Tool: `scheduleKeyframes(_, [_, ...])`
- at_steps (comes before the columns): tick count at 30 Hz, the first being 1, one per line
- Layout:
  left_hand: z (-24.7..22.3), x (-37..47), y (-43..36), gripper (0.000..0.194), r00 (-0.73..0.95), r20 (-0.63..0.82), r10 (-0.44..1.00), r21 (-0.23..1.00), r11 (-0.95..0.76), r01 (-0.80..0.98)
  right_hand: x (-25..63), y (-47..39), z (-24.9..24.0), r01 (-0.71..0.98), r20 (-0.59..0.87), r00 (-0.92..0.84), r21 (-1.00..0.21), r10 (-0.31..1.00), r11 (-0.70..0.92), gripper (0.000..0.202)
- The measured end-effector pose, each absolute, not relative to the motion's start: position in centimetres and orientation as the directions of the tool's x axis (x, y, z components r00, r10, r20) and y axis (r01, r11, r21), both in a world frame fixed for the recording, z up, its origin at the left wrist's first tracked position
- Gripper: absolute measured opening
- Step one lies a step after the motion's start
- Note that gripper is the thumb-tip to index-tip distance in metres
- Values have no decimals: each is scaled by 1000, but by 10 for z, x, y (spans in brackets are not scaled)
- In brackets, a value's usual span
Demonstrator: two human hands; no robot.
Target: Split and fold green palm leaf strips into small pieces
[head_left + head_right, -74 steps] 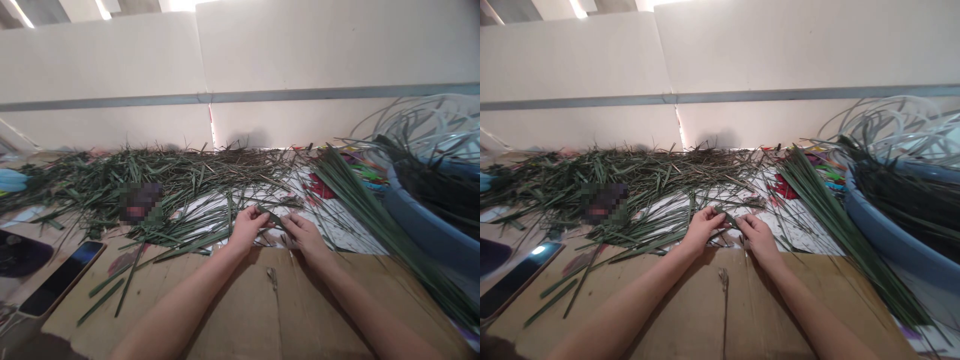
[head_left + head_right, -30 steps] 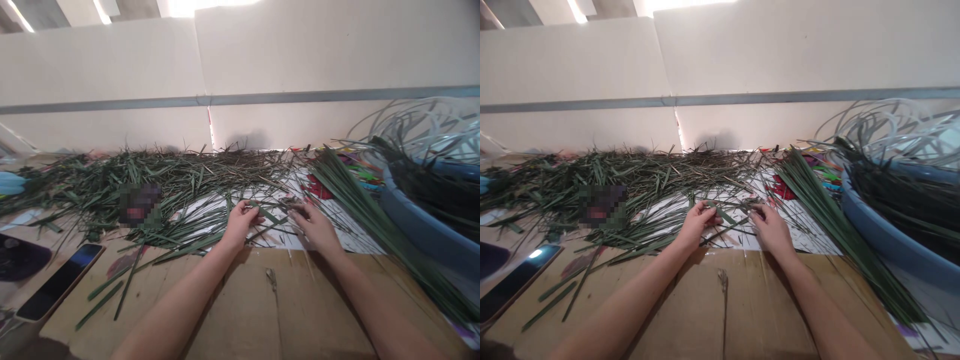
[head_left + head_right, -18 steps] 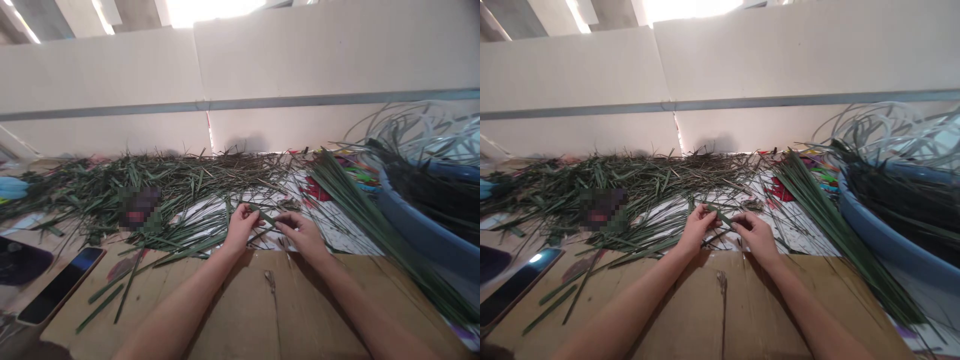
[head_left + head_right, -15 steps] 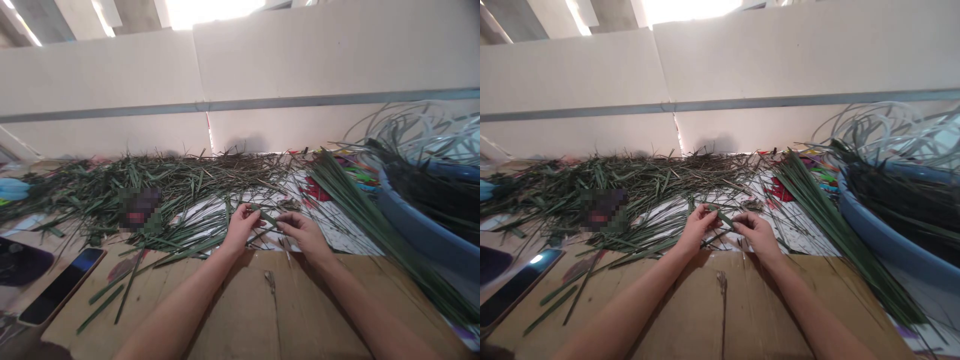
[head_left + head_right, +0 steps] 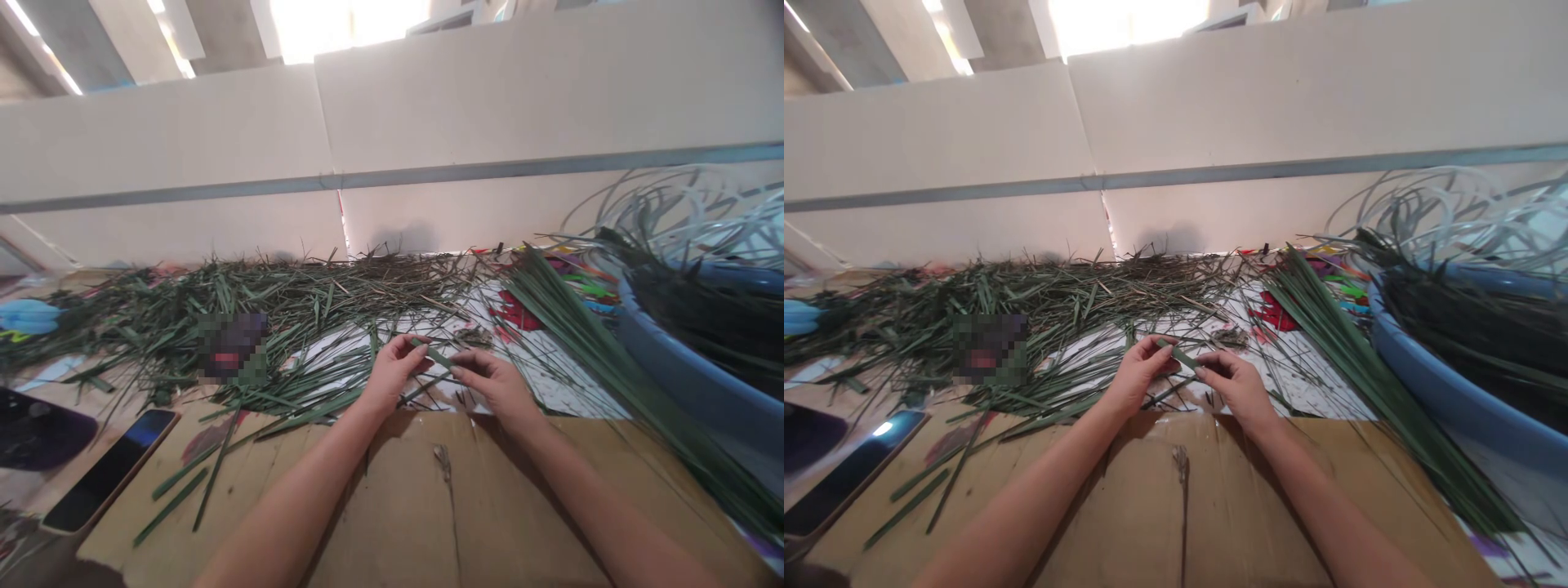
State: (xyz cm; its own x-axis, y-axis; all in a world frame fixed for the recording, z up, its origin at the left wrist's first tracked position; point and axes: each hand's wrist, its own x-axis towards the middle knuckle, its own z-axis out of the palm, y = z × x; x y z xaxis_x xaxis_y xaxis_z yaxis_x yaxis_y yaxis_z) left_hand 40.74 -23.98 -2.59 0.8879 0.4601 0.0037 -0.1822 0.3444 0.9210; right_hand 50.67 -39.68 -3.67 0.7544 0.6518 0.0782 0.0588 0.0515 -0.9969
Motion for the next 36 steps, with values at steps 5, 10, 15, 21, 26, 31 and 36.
scheduleKeyframes(5, [-30,409,-238,34,879,11,477,939,297,-173,507,-397,-39,90,97,760,-995,642,44,26])
scheduleKeyframes(10, [-24,407,-239,34,911,28,412,921,344,-185,511,-398,-46,-223,-101,744,-969,660,103,28])
scheduleKeyframes(15, [-21,405,-241,37,936,27,352,925,346,-157,509,-398,-47,-361,-213,660,-931,721,55,30])
scheduleKeyframes(21, [-24,406,-241,35,930,40,365,931,324,-167,506,-396,-44,-105,-61,671,-994,739,13,29])
scheduleKeyframes(26, [-26,408,-243,36,921,49,385,945,280,-168,502,-395,-42,246,175,725,-969,666,-13,31])
scheduleKeyframes(31, [-26,408,-246,36,913,48,405,950,265,-168,499,-396,-46,376,265,744,-925,614,-56,26])
scheduleKeyframes(36, [-28,410,-246,36,900,41,434,951,259,-168,498,-397,-45,416,295,745,-907,598,-72,22])
